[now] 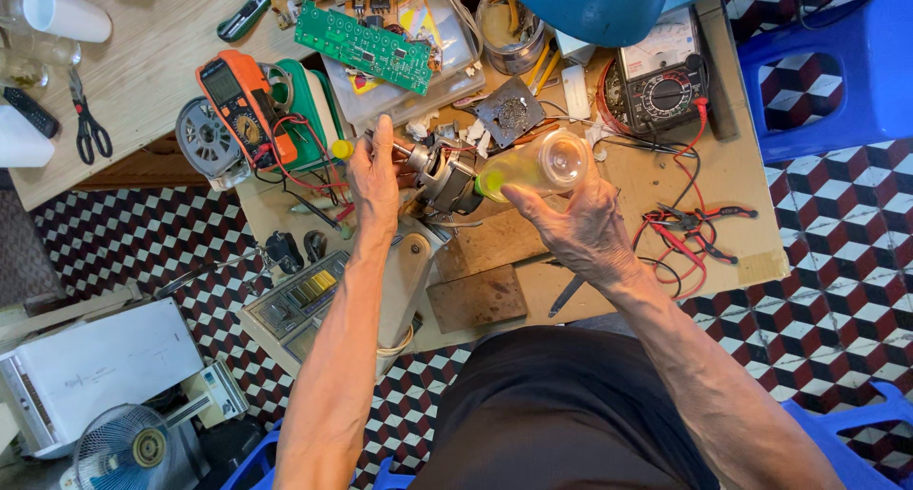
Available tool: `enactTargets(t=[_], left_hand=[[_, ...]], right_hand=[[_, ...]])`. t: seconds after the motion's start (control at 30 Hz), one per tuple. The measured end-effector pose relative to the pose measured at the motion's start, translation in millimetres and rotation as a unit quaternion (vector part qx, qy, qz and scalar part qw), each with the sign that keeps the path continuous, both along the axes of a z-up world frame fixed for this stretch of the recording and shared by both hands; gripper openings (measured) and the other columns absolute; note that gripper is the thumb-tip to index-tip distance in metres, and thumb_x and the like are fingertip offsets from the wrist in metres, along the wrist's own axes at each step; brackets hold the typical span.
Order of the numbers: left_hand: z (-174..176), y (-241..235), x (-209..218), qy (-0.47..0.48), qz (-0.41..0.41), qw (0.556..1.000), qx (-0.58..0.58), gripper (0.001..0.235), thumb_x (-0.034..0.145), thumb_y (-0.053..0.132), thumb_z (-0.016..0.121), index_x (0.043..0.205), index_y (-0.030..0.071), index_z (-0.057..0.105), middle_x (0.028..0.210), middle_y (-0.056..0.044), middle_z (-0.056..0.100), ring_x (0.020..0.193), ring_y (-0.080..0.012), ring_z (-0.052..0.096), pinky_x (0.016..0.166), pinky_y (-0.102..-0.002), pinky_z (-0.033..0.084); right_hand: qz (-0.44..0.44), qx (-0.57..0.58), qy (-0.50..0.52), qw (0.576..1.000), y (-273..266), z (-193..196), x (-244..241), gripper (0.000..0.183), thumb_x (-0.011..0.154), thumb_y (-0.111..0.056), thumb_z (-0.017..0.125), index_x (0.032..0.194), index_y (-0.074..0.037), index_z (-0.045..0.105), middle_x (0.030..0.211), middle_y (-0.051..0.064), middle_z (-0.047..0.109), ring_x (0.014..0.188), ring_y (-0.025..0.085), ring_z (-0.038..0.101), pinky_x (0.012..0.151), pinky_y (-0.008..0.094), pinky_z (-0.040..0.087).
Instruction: The person rotates a small electric motor shaft by hand and then applies oil from a plastic bottle into the motor's shaft area. The person continues to rotate the shaft while applying oil to distribute it inside the motor.
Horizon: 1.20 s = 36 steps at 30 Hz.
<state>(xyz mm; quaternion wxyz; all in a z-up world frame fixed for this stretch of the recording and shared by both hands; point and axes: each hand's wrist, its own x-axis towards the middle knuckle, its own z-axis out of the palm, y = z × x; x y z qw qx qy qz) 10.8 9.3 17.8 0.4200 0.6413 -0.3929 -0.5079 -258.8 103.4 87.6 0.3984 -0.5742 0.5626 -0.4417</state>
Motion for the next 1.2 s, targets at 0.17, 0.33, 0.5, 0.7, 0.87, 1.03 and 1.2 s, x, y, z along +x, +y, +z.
enactTargets(t=[0.17,0.33,0.5,0.7,0.87,1.03,1.2], left_hand=[[5.2,-0.4,1.6,0.003,-0.009,1.000,0.003,0.049,0.098,0.052,0.060,0.097,0.004,0.062,0.084,-0.007,0.068,0.066,-0.0151,0.071,0.050,-0.029,0.059],[10.2,0.1,3.7,0.002,-0.025,1.000,0.006,0.053,0.100,0.053,0.056,0.100,0.002,0.066,0.086,-0.008,0.071,0.068,-0.0154,0.071,0.053,-0.028,0.058],[6.0,0.2,6.9,-0.010,-0.029,0.999,0.010,0.053,0.100,0.054,0.055,0.102,0.003,0.067,0.086,-0.007,0.070,0.069,-0.0145,0.070,0.055,-0.027,0.058],[-10.4,-3.6,10.1,-0.056,-0.027,0.998,0.024,0.055,0.102,0.056,0.055,0.100,0.004,0.070,0.084,-0.004,0.067,0.068,-0.0112,0.064,0.055,-0.026,0.053],[-11.6,-3.1,9.0,-0.038,-0.014,0.998,0.042,0.055,0.100,0.057,0.056,0.098,0.005,0.069,0.079,-0.002,0.062,0.062,-0.0098,0.059,0.050,-0.026,0.049],[-1.2,-1.7,4.2,-0.028,-0.011,0.998,0.048,0.054,0.098,0.058,0.055,0.096,0.006,0.067,0.078,-0.002,0.063,0.062,-0.0102,0.061,0.050,-0.027,0.052],[0.3,-1.9,4.8,-0.029,-0.009,0.999,0.042,0.054,0.098,0.058,0.054,0.096,0.006,0.068,0.077,-0.001,0.065,0.061,-0.0103,0.061,0.051,-0.026,0.051]], right_hand=[[-0.007,0.008,-0.021,1.000,2.8,-2.8,2.9,0.047,0.096,-0.024,0.078,0.128,0.001,0.054,0.111,0.013,0.077,0.105,0.022,0.077,0.090,0.036,0.060],[-0.027,0.007,0.003,1.000,9.1,-2.1,3.6,0.049,0.094,-0.025,0.080,0.128,0.001,0.056,0.110,0.015,0.076,0.103,0.023,0.076,0.088,0.037,0.059],[-0.041,0.044,-0.064,0.996,10.0,-1.2,2.4,0.046,0.096,-0.026,0.078,0.127,0.000,0.057,0.113,0.014,0.075,0.105,0.021,0.077,0.090,0.034,0.063],[-0.042,0.057,-0.132,0.989,14.8,2.2,1.5,0.052,0.094,-0.025,0.076,0.132,0.001,0.052,0.119,0.013,0.072,0.109,0.021,0.074,0.094,0.033,0.062],[-0.060,0.096,-0.160,0.981,18.6,3.0,1.5,0.047,0.095,-0.022,0.074,0.132,-0.001,0.056,0.119,0.011,0.073,0.110,0.019,0.075,0.095,0.033,0.063],[-0.085,0.075,-0.200,0.973,19.2,-1.6,-0.2,0.042,0.096,-0.017,0.074,0.130,-0.001,0.054,0.121,0.011,0.070,0.110,0.016,0.071,0.097,0.032,0.061],[-0.129,0.100,-0.260,0.952,26.6,-7.9,-6.9,0.036,0.098,-0.017,0.071,0.127,-0.003,0.055,0.119,0.009,0.071,0.104,0.014,0.071,0.091,0.030,0.059]])
